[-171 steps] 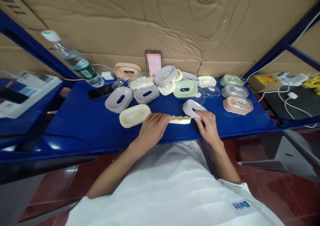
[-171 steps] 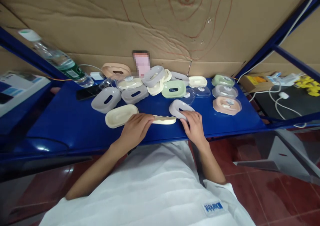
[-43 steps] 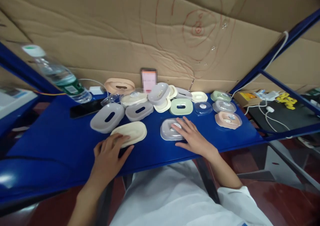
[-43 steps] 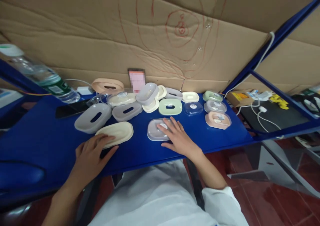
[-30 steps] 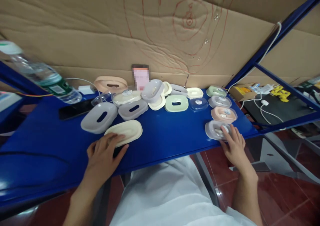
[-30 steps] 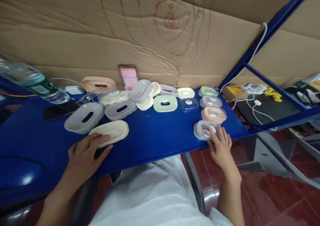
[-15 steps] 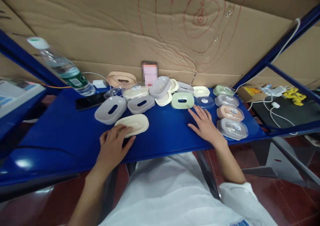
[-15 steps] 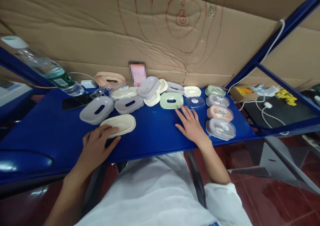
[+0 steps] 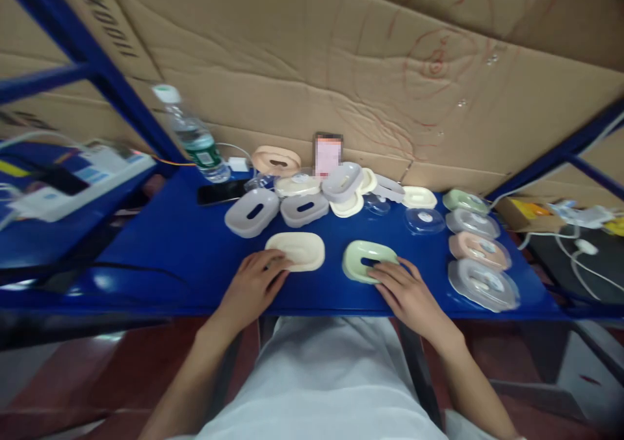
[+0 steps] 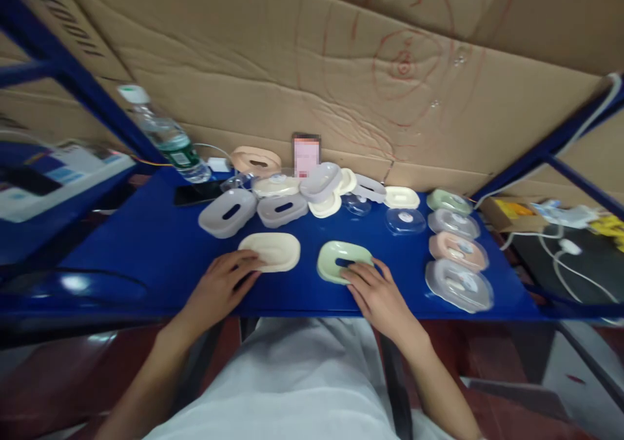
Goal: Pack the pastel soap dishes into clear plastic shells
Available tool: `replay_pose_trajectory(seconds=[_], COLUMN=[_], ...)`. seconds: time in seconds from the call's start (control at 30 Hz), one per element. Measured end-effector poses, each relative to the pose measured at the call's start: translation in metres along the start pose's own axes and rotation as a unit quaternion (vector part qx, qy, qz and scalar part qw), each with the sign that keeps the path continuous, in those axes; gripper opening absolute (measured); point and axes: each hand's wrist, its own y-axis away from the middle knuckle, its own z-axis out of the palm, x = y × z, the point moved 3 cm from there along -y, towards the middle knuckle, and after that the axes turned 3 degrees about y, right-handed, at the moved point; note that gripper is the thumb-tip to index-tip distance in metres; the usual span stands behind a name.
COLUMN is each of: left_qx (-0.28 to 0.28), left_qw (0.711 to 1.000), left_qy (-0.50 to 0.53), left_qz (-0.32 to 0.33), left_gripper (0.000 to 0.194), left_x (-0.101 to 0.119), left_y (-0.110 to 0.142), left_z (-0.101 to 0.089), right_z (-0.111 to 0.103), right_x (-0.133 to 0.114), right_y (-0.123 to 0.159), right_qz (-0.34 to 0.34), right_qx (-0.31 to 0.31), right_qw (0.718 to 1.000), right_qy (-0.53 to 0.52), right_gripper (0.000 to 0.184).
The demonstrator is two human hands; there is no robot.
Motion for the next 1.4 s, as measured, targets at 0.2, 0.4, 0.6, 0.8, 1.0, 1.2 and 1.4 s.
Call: replay_pose_trajectory(seconds=[0.2,0.4,0.6,0.8,1.0,1.2,1.4], left_qx=[-0.051,0.0,0.01,0.002,0.001,-0.077,-0.072], left_qw=[0.996,0.998,0.996,0.991,0.993,0.994,0.994], left_qy=[0.059,0.056,0.087,0.122,0.116,0.074,0.081], left_qz=[0.042,0.001,-0.013,-0.045,0.003,0.029,0.022], left_gripper=[0.03,0.068,0.073,0.089,0.07,0.046,0.057], left_x=[0.051,0.054,0.04,0.043,0.046,0.044,0.046], left_y=[-0.004,-0.004,-0.005,-0.004,-0.006,-0.008,-0.008], left_z=[0.01,0.02,0.018,0.02,0.018,0.022,0.019], right_z=[-0.003,-0.004,0.011,0.006,0.005,-0.006,-0.011], right_x=[0.019,-0.017,-0.01,-0.001,-0.068,-0.043,0.09], right_y=[0.026,-0.016,-0.053,-0.036,-0.044,-0.049,-0.023], right_qz=[0.077,0.059,0.079,0.149,-0.02,-0.062,0.298], right_qx=[0.103,0.119,0.061,0.037,-0.032,-0.019,0.044], right_qw=[0.992,0.99,0.995,0.987,0.998,0.994,0.953], right_qy=[0.019,0.048,0.031,0.041,-0.058,-0.083,0.045], right_gripper=[0.033,0.033,0.033,0.043,0.046,0.042,0.061])
